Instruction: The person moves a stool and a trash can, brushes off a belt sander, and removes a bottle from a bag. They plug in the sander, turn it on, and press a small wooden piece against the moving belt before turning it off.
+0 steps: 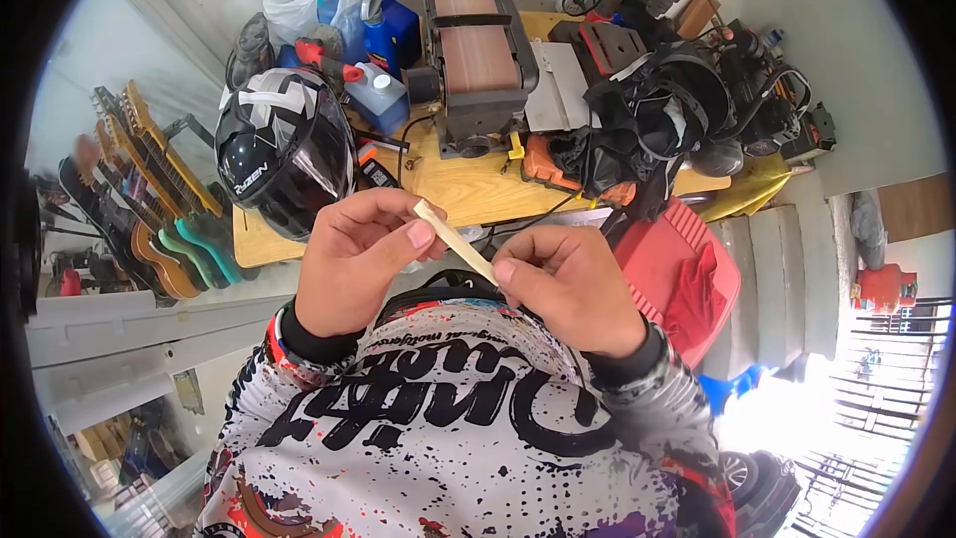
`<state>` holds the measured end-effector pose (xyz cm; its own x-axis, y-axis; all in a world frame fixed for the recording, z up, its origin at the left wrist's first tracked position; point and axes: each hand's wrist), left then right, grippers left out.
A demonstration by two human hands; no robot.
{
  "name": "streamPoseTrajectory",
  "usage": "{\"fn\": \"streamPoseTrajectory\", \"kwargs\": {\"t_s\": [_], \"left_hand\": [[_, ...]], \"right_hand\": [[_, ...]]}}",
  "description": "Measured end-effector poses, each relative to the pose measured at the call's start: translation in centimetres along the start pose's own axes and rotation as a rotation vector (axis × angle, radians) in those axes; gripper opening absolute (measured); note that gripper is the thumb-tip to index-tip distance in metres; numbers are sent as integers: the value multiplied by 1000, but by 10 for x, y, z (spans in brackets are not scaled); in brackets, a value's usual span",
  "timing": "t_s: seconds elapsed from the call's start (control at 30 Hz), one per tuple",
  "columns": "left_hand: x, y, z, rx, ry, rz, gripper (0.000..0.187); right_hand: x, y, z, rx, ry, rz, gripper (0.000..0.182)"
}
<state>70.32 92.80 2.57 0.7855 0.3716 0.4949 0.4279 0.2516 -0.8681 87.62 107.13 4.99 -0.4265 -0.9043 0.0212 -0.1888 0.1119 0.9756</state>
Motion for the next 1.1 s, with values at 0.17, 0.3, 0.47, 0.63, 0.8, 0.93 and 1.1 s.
{"fn": "streamPoseTrajectory", "kwargs": {"t_s": [0.17,0.3,0.47,0.63,0.8,0.93,1.1], "left_hand": [[3,3,1,7,-20,24,18],[2,6,4,-33,-81,32,18],[3,14,2,146,-170,380,17],[10,11,3,332,-162,704,16],[15,2,3,474,-113,965,14],[13,2,3,451,-97,947,14],[10,3,2,163,-134,776,12]], "right_hand": [[7,-1,-1,-32,-133,-45,14],[15,-11,3,-141,-252,-165,10],[21,0,17,-706,-435,-708,16],[30,13,24,-556,-368,-576,16],[28,9,30,-555,-333,-552,12],[28,7,35,-557,-324,-583,9],[23,-2,38,-452,-281,-466,11]]}}
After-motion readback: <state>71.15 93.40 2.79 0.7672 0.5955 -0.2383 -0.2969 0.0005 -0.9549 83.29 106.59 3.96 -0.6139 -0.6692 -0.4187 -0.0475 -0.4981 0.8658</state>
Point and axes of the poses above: each hand's wrist, its own z-axis towards the middle knuckle, its own x-axis out of the palm, y = z × x, and after that the axes turned 1 degree about z, right-handed
